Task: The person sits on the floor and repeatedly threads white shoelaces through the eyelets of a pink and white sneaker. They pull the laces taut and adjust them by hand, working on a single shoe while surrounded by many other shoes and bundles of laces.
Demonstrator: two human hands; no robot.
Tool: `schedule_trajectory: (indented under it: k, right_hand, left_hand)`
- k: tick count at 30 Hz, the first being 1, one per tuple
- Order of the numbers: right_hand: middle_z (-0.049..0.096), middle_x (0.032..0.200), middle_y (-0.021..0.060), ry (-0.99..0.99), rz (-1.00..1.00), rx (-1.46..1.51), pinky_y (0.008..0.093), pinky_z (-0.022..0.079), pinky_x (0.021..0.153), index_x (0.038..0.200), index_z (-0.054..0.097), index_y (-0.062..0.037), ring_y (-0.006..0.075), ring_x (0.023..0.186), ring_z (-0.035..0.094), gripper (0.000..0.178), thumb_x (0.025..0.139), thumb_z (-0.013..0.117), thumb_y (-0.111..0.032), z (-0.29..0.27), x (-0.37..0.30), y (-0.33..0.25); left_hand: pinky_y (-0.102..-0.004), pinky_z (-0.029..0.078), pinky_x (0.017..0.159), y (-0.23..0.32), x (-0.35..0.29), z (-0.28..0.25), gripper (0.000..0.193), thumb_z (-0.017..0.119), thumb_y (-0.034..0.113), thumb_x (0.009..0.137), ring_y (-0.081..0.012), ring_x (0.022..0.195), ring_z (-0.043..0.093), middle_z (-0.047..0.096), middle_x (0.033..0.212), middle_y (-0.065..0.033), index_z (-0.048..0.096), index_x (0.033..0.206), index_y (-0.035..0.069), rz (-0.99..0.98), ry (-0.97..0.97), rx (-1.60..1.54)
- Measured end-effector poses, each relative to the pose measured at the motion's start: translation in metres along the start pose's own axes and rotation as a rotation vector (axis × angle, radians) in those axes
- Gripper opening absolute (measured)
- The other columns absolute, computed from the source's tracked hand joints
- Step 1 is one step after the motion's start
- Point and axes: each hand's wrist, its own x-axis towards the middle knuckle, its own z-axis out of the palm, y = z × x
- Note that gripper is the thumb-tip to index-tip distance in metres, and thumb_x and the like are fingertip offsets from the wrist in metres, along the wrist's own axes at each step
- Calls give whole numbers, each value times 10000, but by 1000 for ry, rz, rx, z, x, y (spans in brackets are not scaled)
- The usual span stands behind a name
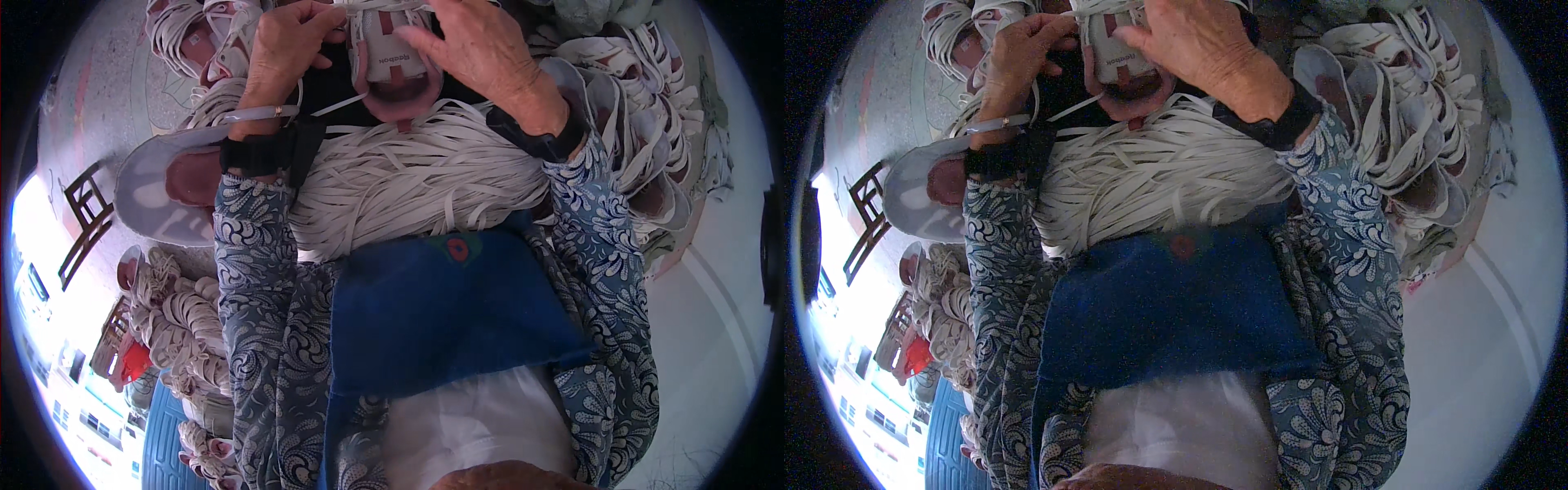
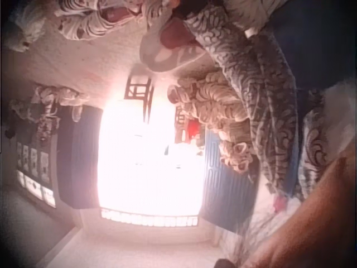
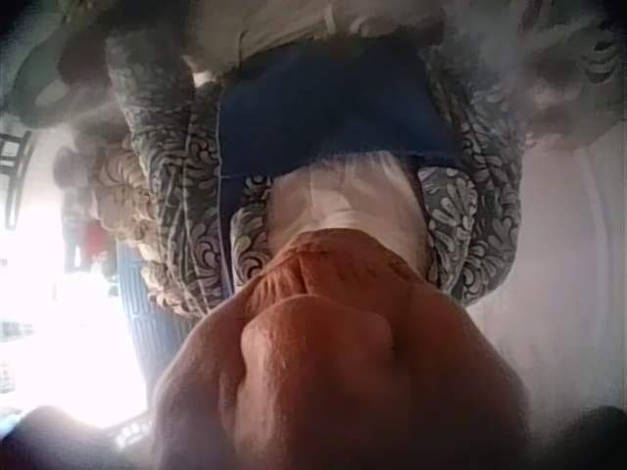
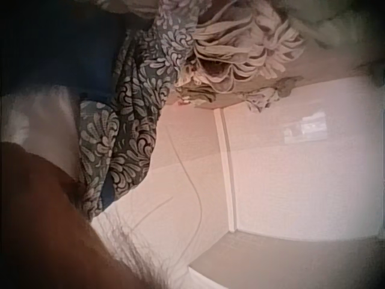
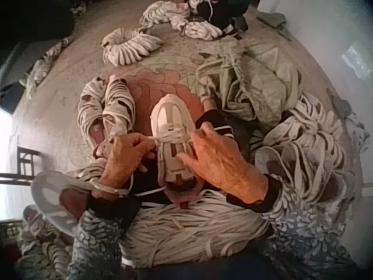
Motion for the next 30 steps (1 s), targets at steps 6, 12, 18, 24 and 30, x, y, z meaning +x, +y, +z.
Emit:
schedule_trajectory:
  k: [6, 12, 18, 24, 30]
  right_hand:
    - [491, 799, 157, 19, -31, -83, 359, 519, 676, 912, 569, 46, 282, 749, 564, 293, 841, 665, -221, 8, -9, -5]
    - [450, 701, 89, 21, -541, -583, 407, 417, 869, 623, 503, -77, 253, 814, 505, 205, 789, 623, -93, 20, -4, 16]
    - [463, 716, 138, 20, -105, 336, 378, 486, 683, 891, 525, 7, 280, 701, 522, 91, 844, 591, -35, 19, 1, 18]
    - [600, 917, 247, 42, -179, 77, 375, 552, 644, 1055, 515, 60, 355, 789, 638, 217, 865, 569, -30, 25, 2, 10]
    - [613, 934, 252, 156, -224, 66, 395, 540, 611, 951, 562, 35, 356, 752, 652, 119, 871, 563, -53, 30, 6, 17]
  left_hand:
    - [-211, 514, 535, 3, 0, -3, 305, 627, 324, 907, -85, 702, 654, 706, 822, -31, 706, 1004, 47, 13, -15, 165]
    - [-318, 506, 601, 57, -16, -1, 201, 632, 227, 899, -251, 647, 629, 678, 797, -87, 661, 942, 33, -43, -50, 212]
    - [-360, 524, 617, 0, -18, 18, 294, 645, 312, 870, -267, 700, 680, 703, 823, -131, 712, 969, 44, 454, 320, 403]
    - [-545, 408, 890, -6, -33, 39, 352, 632, 326, 836, -301, 910, 650, 687, 894, -127, 630, 1025, 29, 697, 426, 748]
    - [-621, 371, 861, -19, -17, 35, 258, 624, 223, 772, -286, 974, 630, 675, 926, -107, 600, 966, 55, 641, 263, 844]
